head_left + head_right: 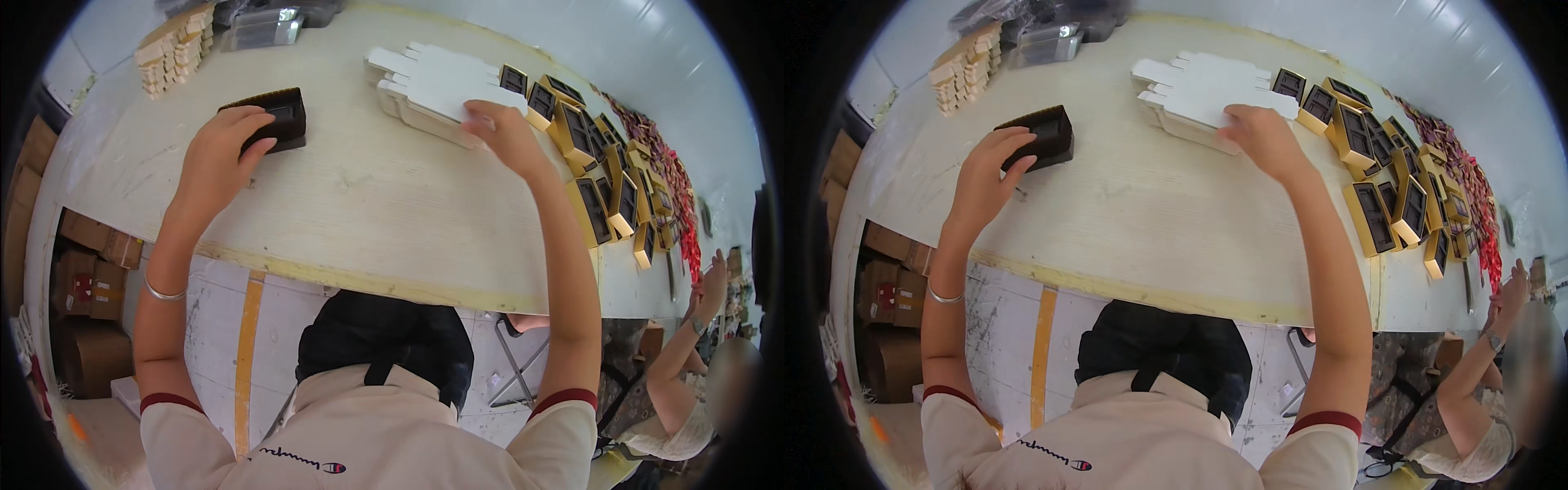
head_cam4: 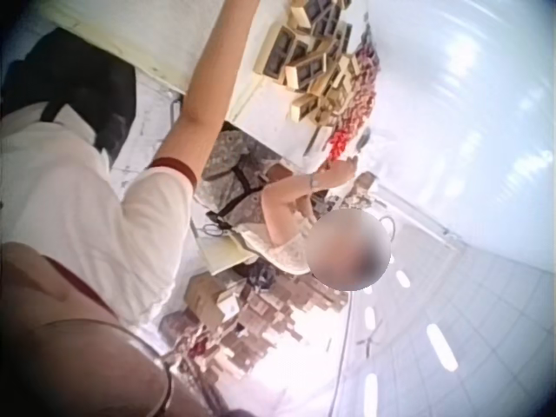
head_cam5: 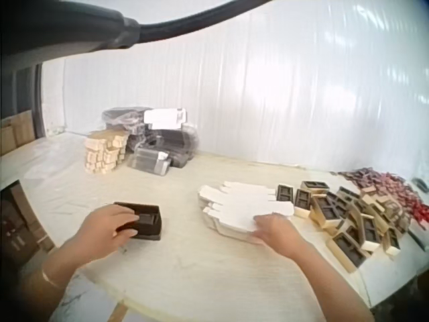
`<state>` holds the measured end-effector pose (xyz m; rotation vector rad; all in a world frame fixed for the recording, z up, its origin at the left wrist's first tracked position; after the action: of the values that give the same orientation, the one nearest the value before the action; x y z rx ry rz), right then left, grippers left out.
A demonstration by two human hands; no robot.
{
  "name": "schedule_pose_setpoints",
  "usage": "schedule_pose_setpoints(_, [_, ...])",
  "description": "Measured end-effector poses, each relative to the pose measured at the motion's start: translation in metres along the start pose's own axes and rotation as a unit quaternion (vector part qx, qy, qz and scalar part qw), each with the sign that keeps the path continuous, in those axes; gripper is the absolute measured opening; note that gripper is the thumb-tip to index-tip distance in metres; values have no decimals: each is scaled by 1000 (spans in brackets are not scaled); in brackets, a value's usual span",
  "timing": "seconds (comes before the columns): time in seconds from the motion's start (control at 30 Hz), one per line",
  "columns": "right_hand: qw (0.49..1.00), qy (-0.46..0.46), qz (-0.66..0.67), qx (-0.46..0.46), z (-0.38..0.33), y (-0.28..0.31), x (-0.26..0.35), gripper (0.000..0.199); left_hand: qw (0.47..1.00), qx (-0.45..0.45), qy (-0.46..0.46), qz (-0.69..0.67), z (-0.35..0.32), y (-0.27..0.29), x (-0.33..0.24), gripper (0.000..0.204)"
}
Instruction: The person folds flat cardboard pieces into small rectangular boxes and inserts dark rectangular inserts into them. The person repeats this process multiple times, stacking the finished boxes on the table.
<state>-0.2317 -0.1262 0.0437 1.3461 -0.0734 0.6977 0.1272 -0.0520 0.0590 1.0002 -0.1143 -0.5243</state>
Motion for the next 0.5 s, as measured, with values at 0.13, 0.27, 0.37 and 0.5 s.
schedule_pose_setpoints(0.13, [995,23,93,19,5,11,-15,27,995,5,-73,-72,5,-8,-28,25])
schedule_pose_setpoints(0.27, [983,99,-127,-83,8,17,7,18,988,-38,-127,-80,11,-14,-59,28])
schedule_pose_setpoints(0.37, [888,303,-228,-259,-42,29,41,14,979,-106,-158,-70,6,-4,-94,32])
schedule_pose_setpoints(0.5, [888,392,-186,-150,-143,13,95,20,968,-59,-220,-110,-37,3,-128,35])
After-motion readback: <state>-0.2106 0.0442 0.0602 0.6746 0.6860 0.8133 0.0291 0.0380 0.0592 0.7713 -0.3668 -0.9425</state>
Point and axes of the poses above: each hand's wrist, its own z-axis towards the middle knuckle, its own y-axis out of the back of the hand, x = y × z, the point moved 2 cm from there along z, towards the middle knuckle
